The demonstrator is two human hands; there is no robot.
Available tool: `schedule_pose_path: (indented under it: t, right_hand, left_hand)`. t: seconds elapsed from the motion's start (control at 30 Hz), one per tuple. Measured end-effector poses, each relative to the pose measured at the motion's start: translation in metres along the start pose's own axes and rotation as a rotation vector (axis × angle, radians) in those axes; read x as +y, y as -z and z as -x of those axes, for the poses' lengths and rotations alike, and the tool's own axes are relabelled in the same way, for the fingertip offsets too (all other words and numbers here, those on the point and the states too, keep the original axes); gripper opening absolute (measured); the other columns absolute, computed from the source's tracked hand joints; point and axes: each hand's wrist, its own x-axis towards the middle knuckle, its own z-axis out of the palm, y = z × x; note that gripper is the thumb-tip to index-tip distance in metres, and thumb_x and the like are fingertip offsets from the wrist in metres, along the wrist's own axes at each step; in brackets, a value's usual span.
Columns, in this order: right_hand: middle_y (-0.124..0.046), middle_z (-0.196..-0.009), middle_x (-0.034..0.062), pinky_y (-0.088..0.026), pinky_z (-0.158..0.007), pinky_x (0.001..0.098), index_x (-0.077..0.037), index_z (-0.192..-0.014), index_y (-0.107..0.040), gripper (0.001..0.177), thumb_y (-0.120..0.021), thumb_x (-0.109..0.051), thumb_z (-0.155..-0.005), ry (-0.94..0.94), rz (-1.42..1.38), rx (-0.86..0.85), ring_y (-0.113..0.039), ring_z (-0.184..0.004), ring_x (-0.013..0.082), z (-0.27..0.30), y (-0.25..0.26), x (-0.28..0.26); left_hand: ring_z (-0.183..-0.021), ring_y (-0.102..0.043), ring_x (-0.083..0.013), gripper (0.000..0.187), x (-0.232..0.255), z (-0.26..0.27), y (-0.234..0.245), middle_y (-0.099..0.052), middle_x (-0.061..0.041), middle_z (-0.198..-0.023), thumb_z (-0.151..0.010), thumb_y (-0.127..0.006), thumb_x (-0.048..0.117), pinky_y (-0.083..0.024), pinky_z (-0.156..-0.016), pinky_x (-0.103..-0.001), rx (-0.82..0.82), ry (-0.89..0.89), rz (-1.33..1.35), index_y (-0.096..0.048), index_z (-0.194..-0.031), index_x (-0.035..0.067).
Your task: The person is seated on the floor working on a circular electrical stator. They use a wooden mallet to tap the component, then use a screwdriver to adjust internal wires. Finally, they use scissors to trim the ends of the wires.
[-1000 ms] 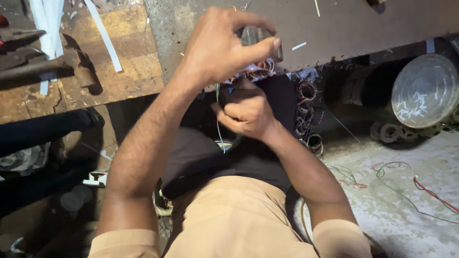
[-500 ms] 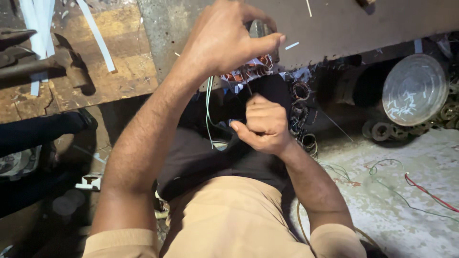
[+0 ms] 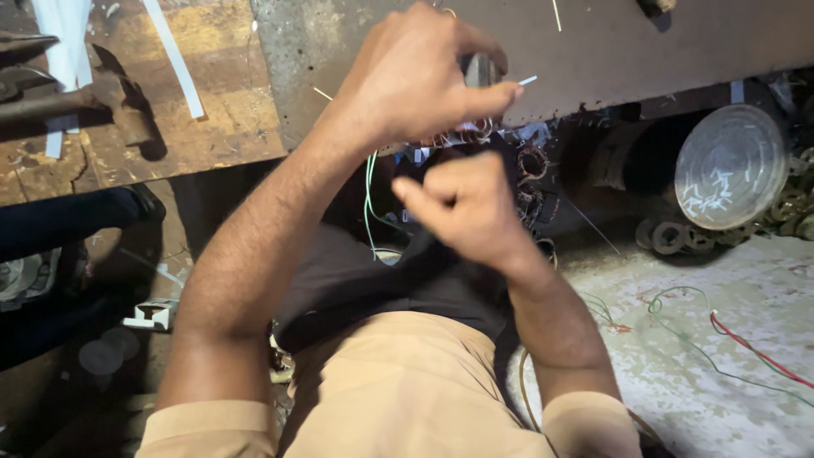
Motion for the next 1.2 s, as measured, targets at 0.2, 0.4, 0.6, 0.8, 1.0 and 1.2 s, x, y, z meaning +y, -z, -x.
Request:
schedule_pose_path:
  t: [0.2, 0.4, 0.6, 0.8, 1.0, 1.2]
  right_hand:
    - [-0.044, -0.055, 0.0084, -0.038, -0.055, 0.0392, -0.005, -0.057, -0.047, 0.047, -0.082, -0.001, -0.088, 0.219, 0.062, 0.053, -0.041, -0.046, 0.0244, -0.009, -0.013, 0.006]
    - [-0.046, -0.054, 0.0089, -0.037, -0.057, 0.0394, -0.006, -0.054, -0.045, 0.049, -0.084, -0.001, -0.084, 0.222, 0.099, 0.111, -0.042, -0.049, 0.0267, -0.008, -0.021, 0.030]
    - [-0.041, -0.053, 0.0085, -0.039, -0.058, 0.0390, -0.005, -0.055, -0.044, 0.048, -0.081, 0.003, -0.084, 0.225, 0.031, 0.086, -0.039, -0.047, 0.0257, 0.019, -0.006, 0.001]
    - [-0.037, -0.054, 0.0070, -0.038, -0.061, 0.0372, -0.005, -0.055, -0.038, 0.049, -0.076, 0.008, -0.082, 0.277, -0.083, 0.129, -0.036, -0.047, 0.0251, 0.027, 0.006, 0.014]
    - [-0.035, -0.052, 0.0048, -0.036, -0.060, 0.0358, -0.007, -0.054, -0.035, 0.048, -0.071, 0.011, -0.080, 0.218, -0.205, 0.147, -0.034, -0.045, 0.0214, 0.036, -0.002, 0.027]
    - [-0.036, -0.054, 0.0040, -0.038, -0.063, 0.0365, -0.006, -0.055, -0.036, 0.045, -0.069, 0.011, -0.081, 0.217, -0.281, 0.180, -0.035, -0.047, 0.0209, 0.038, -0.002, 0.027]
  left_hand:
    - [-0.059, -0.072, -0.0177, 0.042, -0.003, -0.004, 0.006, -0.069, -0.004, -0.059, -0.080, -0.072, 0.055, -0.059, -0.064, -0.035, 0.020, 0.028, 0.074, -0.082, -0.103, 0.021]
    - [-0.061, -0.072, -0.0249, 0.042, 0.006, -0.004, -0.002, -0.071, -0.007, -0.063, -0.078, -0.077, 0.053, -0.058, -0.065, -0.039, 0.102, -0.120, -0.050, -0.083, -0.098, 0.016]
    - [-0.058, -0.071, -0.0246, 0.042, 0.014, -0.008, -0.001, -0.067, -0.008, -0.054, -0.074, -0.077, 0.051, -0.058, -0.066, -0.040, 0.052, -0.036, -0.026, -0.083, -0.100, 0.019]
    - [-0.061, -0.071, -0.0240, 0.043, 0.011, -0.014, -0.008, -0.069, -0.007, -0.059, -0.076, -0.079, 0.052, -0.056, -0.062, -0.042, 0.082, -0.049, -0.023, -0.081, -0.096, 0.014]
    - [-0.068, -0.072, -0.0276, 0.040, 0.004, -0.021, -0.018, -0.071, -0.008, -0.067, -0.073, -0.082, 0.051, -0.055, -0.064, -0.044, 0.173, -0.219, -0.011, -0.084, -0.089, 0.015]
    - [-0.069, -0.073, -0.0266, 0.051, 0.007, -0.027, -0.012, -0.070, -0.010, -0.067, -0.073, -0.080, 0.057, -0.056, -0.069, -0.042, -0.013, 0.002, -0.021, -0.080, -0.096, 0.012]
